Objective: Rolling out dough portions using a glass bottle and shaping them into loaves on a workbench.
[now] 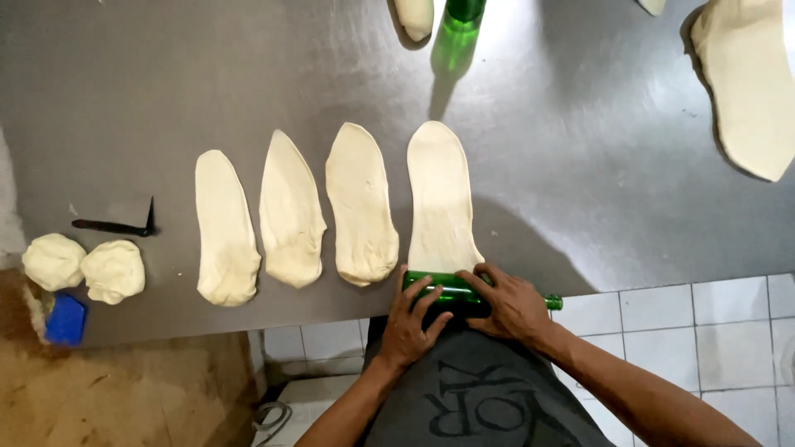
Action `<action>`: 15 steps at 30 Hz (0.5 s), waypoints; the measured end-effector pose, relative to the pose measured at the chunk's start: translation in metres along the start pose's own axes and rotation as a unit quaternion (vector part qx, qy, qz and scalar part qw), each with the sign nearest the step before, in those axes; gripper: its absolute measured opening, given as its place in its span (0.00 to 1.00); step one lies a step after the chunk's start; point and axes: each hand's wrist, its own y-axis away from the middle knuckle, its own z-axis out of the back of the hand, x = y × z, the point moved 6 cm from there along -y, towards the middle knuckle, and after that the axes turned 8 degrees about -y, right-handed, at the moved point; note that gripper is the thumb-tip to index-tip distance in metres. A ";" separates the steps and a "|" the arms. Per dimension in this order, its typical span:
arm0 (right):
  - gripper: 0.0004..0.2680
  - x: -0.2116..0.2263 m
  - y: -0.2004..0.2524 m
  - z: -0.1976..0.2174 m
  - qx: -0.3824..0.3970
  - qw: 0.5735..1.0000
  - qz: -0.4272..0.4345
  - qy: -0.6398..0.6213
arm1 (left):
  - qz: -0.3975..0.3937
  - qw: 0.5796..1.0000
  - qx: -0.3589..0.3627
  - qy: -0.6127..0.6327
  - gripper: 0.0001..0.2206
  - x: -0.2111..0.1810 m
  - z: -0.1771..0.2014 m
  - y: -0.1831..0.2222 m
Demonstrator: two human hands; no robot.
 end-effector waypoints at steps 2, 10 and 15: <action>0.31 0.011 -0.002 0.017 0.021 1.000 -0.017 0.005 | -0.009 1.000 -0.005 0.010 0.25 -0.006 0.012 -0.008; 0.24 0.019 -0.124 0.109 -0.280 0.932 0.159 0.164 | -0.020 0.982 -0.037 -0.182 0.30 0.029 0.018 -0.180; 0.09 0.016 -0.210 0.162 -0.401 0.911 0.067 0.071 | -0.016 0.976 0.053 -0.211 0.48 0.075 0.014 -0.292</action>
